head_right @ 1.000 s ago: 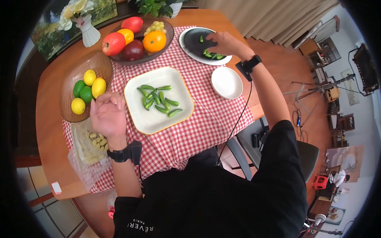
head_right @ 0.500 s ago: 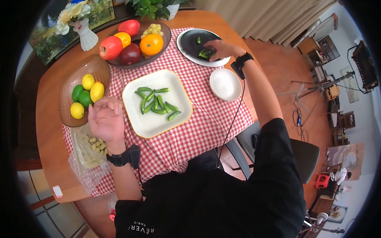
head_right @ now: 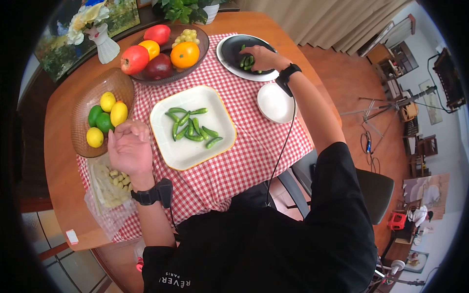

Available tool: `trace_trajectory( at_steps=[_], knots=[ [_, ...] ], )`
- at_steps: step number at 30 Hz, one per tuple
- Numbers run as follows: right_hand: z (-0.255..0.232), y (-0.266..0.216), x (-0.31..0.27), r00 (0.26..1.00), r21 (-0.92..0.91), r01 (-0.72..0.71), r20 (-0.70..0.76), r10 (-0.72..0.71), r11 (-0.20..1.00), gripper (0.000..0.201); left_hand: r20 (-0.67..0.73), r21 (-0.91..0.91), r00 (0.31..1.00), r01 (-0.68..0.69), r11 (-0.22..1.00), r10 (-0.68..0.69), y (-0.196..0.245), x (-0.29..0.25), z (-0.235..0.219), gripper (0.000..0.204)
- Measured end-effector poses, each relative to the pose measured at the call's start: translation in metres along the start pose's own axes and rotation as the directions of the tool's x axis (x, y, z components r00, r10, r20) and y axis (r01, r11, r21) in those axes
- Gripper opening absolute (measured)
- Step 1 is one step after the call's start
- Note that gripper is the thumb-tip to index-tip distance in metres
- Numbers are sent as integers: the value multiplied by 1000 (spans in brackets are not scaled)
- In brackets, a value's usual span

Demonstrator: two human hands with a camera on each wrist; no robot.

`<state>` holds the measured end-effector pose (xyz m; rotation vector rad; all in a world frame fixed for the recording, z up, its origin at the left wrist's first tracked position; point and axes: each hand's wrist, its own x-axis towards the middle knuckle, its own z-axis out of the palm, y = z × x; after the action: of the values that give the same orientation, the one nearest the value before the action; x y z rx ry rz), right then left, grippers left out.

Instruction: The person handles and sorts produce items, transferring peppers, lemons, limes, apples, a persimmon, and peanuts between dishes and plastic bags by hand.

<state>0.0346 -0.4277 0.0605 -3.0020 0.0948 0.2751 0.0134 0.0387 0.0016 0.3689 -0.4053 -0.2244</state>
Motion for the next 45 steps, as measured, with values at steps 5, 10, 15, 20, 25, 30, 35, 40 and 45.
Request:
trace_trajectory(
  at_steps=[5,10,15,20,25,30,35,40,45],
  knots=[
    [-7,13,7,980,-1,131,-148,-130,991,79,-30,4,1000,-7,1000,7,2,1,-2,57],
    [-1,-3,1,958,262,-271,-21,286,926,96,30,-39,1000,-6,999,7,3,1,6,57],
    [41,7,42,909,-188,-250,-384,163,950,91,18,-45,1000,21,999,-21,0,1,5,57],
    [17,-4,58,927,278,-314,-116,357,907,66,-1,-33,1000,11,999,-11,1,0,2,57],
    [2,-8,63,929,254,-343,-47,366,904,68,9,-87,1000,21,996,-20,3,2,-2,56],
    [-7,-17,66,941,222,-337,40,337,915,54,-12,-71,1000,24,997,-25,2,2,0,56],
    [10,-6,78,986,130,-163,0,164,978,37,35,-67,999,30,997,-28,-1,4,-3,56],
    [14,6,69,964,401,-242,-5,266,884,30,-19,-69,999,29,997,-30,2,2,-2,56],
    [26,40,62,964,465,-226,-21,266,856,33,5,-89,999,40,995,-40,-1,2,-2,57]
  ],
)
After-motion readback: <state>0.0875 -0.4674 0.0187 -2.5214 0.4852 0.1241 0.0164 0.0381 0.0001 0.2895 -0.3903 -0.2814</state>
